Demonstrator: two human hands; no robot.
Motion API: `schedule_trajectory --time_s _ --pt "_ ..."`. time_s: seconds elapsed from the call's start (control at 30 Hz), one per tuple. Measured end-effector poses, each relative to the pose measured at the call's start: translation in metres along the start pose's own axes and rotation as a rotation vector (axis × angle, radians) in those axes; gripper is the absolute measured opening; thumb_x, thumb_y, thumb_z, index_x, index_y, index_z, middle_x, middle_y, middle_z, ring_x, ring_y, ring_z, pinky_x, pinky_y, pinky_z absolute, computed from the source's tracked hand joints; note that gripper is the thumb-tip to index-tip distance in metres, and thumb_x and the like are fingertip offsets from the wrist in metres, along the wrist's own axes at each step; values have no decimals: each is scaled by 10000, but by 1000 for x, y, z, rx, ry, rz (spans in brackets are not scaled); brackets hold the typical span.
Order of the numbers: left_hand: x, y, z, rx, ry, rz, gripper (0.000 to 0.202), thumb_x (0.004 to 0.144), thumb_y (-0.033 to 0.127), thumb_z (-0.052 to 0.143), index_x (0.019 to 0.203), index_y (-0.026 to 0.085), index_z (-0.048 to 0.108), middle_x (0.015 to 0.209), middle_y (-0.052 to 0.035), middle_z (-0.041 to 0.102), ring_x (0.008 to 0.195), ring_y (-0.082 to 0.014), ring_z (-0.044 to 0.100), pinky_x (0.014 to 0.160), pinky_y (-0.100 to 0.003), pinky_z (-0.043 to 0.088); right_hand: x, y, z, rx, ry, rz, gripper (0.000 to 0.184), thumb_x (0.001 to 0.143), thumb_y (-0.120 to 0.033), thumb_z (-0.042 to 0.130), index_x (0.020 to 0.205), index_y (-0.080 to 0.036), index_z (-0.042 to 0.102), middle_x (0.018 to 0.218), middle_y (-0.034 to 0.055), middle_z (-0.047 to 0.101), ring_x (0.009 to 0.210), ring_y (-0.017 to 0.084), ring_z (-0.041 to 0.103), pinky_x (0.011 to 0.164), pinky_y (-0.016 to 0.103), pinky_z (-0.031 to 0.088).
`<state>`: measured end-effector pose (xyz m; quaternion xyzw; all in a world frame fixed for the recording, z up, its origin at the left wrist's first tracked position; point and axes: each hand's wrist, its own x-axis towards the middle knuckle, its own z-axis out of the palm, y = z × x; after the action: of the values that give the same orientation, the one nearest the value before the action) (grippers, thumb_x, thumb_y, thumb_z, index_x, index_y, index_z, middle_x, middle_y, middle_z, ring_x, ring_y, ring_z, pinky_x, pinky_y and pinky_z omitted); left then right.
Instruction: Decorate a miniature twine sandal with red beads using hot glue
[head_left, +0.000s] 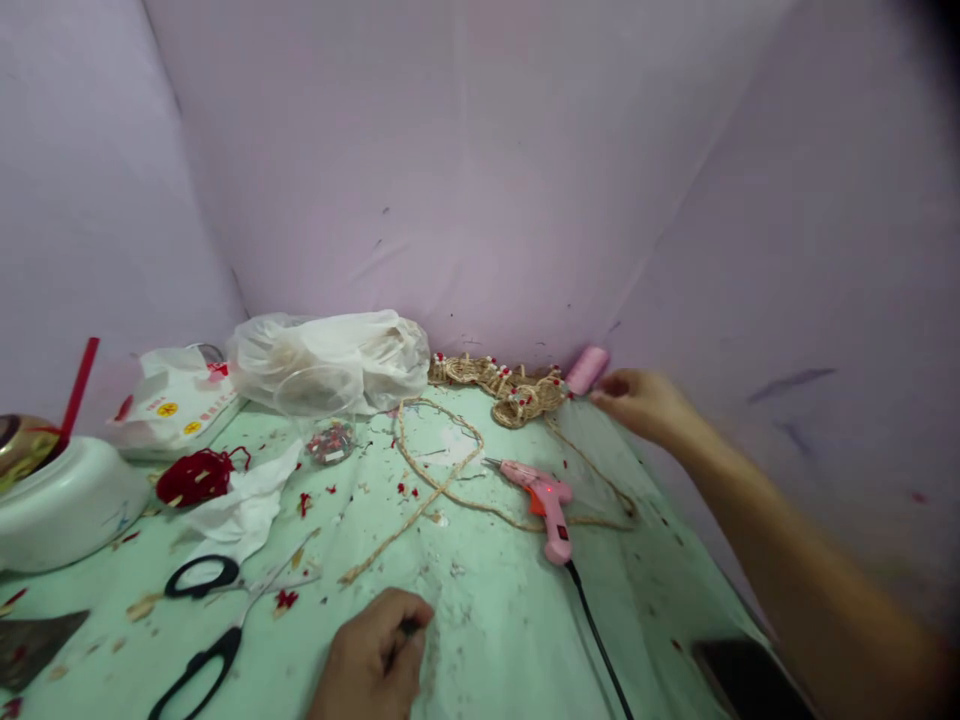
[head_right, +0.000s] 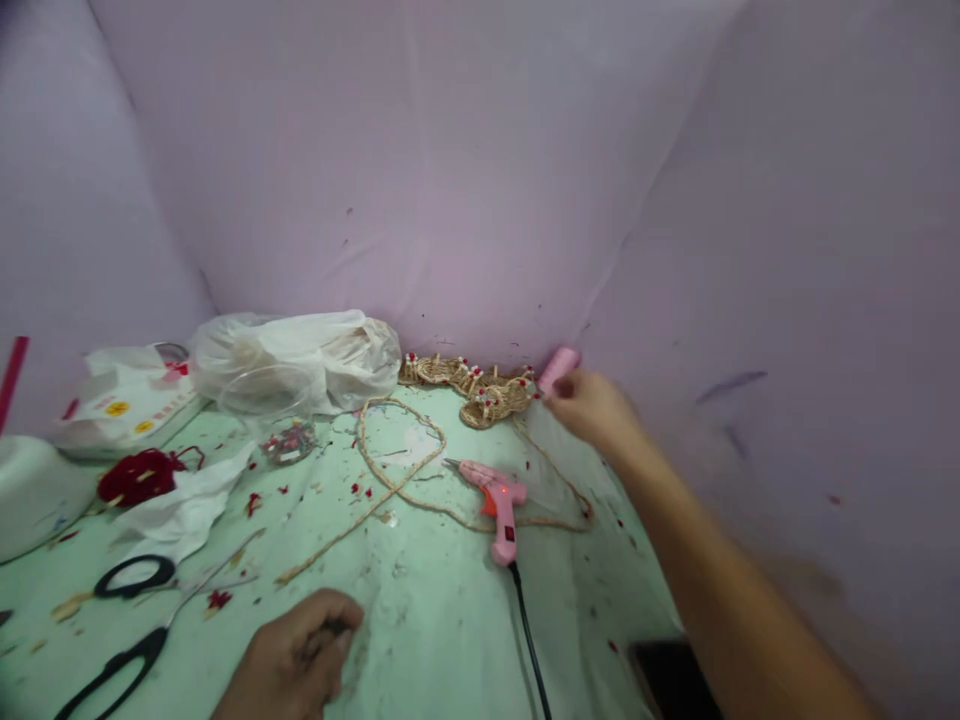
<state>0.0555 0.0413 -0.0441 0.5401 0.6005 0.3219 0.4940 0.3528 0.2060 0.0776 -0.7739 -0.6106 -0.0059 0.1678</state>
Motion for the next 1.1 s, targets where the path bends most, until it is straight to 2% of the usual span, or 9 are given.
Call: schedule_trajectory --time_s 0.13,0.27,0.43,0.57,0.7,0.77,0.87,0.97,1.1 --pt "1 -4 0 -47 -23 -10 166 715 305 462 766 178 556 470 63 423 377 -77 351 371 -177 287 -81 -12 11 125 -274 30 261 718 -424 552 664 -191 656 543 34 629 524 168 580 430 243 339" --pt "1 -3 0 -43 -12 59 147 707 271 461 763 173 556 468 70 427 377 -72 356 376 -173 293 -121 -17 42 103 -236 56 317 695 -485 545 747 -186 640 719 77 680 673 220 615 486 263 361" --pt "-5 5 1 -107 9 32 126 682 230 453 736 163 544 450 68 456 342 -73 384 363 -181 306 -139 -14 67 118 -224 -16 382 593 -409 659 900 -193 581 819 65 688 757 241 628 570 278 408" --pt "-9 8 -6 -90 109 148 170 662 169 431 740 154 582 441 56 467 362 -82 410 372 -184 307 -156 -10 77 121 -183 -45 431 685 -421 571 1049 -195 517 916 106 677 837 278 626 616 319 419" --pt "-3 20 -38 5 335 405 165 666 176 476 728 151 627 516 26 532 468 -90 473 452 -188 363 -158 -10 89 179 -59 20 475 666 -419 567 1073 -182 512 875 136 676 838 316 627 600 336 418" --pt "4 28 -61 -45 483 390 165 673 210 495 765 146 615 521 27 539 457 -92 479 447 -190 376 -155 -9 94 266 -12 47 462 644 -357 576 1061 -166 523 816 135 680 774 310 638 583 332 423" --pt "18 32 -90 -72 583 364 181 686 218 470 806 139 580 531 32 532 452 -88 480 448 -186 385 -150 -4 98 368 40 93 407 673 -327 533 1040 -150 544 747 114 682 688 271 648 563 316 447" --pt "30 27 -101 -21 584 334 182 690 215 460 810 137 571 524 32 524 447 -94 481 446 -194 381 -148 4 95 481 103 156 409 740 -386 459 1056 -142 548 751 91 686 611 220 656 546 291 481" --pt "28 18 -85 137 475 342 143 660 209 520 750 159 619 604 -2 593 549 -136 539 549 -245 406 -148 9 85 708 321 260 506 755 -432 476 1163 -132 499 923 113 676 658 195 671 611 267 512"
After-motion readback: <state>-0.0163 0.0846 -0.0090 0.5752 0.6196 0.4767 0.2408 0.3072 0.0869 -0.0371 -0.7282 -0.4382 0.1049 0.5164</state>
